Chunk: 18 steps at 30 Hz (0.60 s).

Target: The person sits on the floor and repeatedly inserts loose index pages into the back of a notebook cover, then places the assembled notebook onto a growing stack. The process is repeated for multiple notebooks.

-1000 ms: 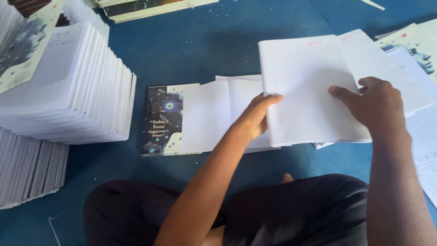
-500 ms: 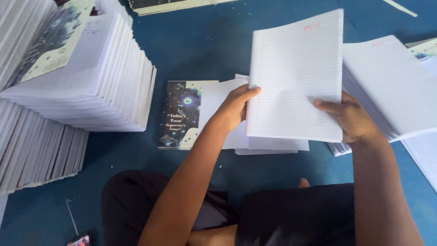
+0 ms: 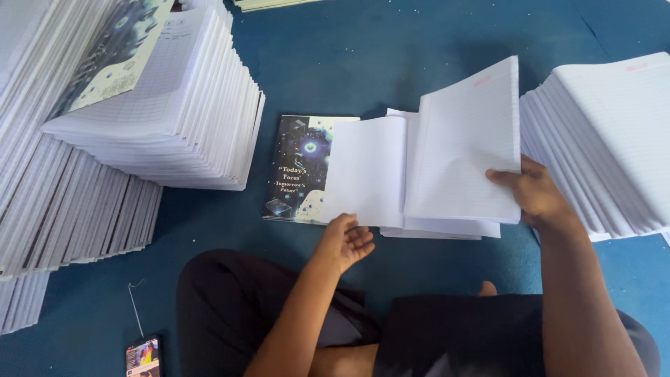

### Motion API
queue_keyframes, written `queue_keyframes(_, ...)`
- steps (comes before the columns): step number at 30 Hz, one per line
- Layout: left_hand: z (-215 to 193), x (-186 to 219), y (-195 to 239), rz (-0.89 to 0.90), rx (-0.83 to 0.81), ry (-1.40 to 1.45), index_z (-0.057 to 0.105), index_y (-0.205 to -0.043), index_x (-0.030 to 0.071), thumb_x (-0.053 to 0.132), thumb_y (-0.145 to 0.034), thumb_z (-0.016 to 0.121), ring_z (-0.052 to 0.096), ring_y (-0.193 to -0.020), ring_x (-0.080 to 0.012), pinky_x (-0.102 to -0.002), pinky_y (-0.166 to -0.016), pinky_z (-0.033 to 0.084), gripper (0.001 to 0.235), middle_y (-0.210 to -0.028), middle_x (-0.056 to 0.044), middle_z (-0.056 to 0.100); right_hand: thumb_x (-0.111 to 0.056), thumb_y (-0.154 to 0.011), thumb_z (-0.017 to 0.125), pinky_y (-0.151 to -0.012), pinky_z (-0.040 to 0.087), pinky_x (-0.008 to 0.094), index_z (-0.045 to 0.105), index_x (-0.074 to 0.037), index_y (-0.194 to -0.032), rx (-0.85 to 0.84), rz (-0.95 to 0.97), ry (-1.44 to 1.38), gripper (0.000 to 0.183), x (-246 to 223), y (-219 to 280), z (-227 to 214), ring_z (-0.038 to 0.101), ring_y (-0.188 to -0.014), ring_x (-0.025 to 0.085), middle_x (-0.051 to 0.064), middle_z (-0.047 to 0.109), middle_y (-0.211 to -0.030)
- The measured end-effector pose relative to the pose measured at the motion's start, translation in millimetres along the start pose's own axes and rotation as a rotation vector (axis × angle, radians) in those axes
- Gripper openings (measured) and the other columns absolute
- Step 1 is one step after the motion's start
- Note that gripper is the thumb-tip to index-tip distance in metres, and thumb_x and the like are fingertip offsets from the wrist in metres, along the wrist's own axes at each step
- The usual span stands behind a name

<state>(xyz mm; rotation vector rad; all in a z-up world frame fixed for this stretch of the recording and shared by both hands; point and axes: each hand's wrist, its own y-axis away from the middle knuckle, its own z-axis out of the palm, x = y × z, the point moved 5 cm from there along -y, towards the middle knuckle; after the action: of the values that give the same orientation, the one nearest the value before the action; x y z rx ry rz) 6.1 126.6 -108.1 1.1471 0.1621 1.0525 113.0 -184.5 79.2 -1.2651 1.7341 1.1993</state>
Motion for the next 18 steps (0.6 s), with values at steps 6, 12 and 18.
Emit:
queue_keyframes(6, 1, -13, 3, -0.063, -0.005, 0.070, 0.059, -0.111, -0.005, 0.026, -0.089, 0.069, 0.066, -0.089, -0.0263, -0.050, -0.087, 0.058, 0.039, -0.100, -0.015, 0.065, -0.010, -0.088, 0.066, -0.089, 0.060, 0.045, 0.049, 0.011, -0.143, -0.041, -0.023, -0.007, 0.062, 8, -7, 9, 0.072, -0.100, 0.043, 0.038, 0.064, -0.116)
queue_keyframes(12, 3, -7, -7, 0.082, -0.040, 0.181, 0.059, -0.087, 0.009, 0.021, -0.089, 0.078, 0.050, -0.060, -0.0152, -0.038, -0.064, 0.053, 0.022, -0.071, -0.003, 0.055, -0.014, -0.089, 0.065, -0.093, 0.059, 0.047, 0.044, 0.009, -0.146, -0.059, 0.066, 0.030, 0.065, 20, -16, 11, 0.071, -0.103, 0.044, 0.039, 0.062, -0.118)
queue_keyframes(18, 29, 9, 7, 0.422, 0.003, -0.187, 0.060, -0.094, 0.007, 0.021, -0.091, 0.070, 0.056, -0.079, -0.0148, -0.037, -0.070, 0.057, 0.017, -0.089, -0.003, 0.054, -0.015, -0.090, 0.064, -0.094, 0.058, 0.052, 0.042, 0.011, -0.147, -0.072, 0.057, 0.033, 0.066, 25, -18, 11, 0.069, -0.105, 0.047, 0.040, 0.061, -0.117)
